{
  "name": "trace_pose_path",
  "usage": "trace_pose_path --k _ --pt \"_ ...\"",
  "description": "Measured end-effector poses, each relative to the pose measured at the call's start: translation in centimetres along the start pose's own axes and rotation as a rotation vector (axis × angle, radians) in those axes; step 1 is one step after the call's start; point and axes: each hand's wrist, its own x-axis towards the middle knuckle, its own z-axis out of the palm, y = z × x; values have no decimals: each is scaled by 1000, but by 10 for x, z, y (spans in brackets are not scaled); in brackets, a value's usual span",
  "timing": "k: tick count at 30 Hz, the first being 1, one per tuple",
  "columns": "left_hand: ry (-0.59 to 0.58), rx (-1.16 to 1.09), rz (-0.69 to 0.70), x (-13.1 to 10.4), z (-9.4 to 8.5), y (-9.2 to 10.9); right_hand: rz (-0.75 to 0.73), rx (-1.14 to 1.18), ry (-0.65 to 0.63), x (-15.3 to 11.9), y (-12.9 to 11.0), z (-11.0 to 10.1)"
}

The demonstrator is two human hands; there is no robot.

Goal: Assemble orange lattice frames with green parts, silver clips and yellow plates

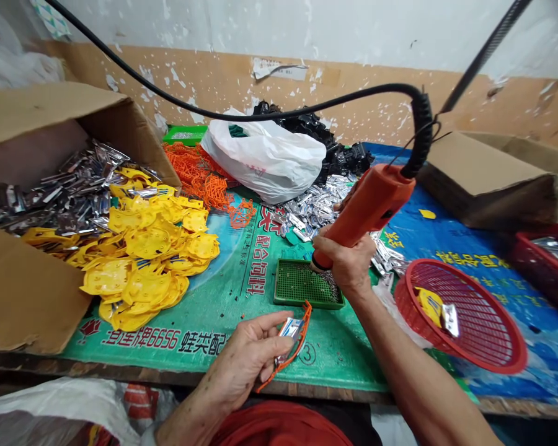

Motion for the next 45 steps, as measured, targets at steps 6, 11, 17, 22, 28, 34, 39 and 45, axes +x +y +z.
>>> trace_pose_path --k 6,11,17,22,28,34,39,45 --pt "-23 3 -5 1 0 -2 -7 -9 2 0 -3 1" --pt "-67 25 -6 -2 0 4 -7 30 25 2 -3 0" --pt "-104 49 23 -2 1 8 -46 229 14 0 -26 -6" --pt "-51 31 29 -1 3 7 -6 367 -149 -23 -67 -14" --pt "-130 -21 29 2 3 5 85 478 -342 -58 -96 -19" --pt "-108 10 41 5 -2 3 149 467 -459 -75 -94 -19" --pt "-73 53 73 5 -2 0 163 477 -479 -80 -92 -19" --pt "-79 108 94 4 0 1 178 480 -464 -81 -90 -17"
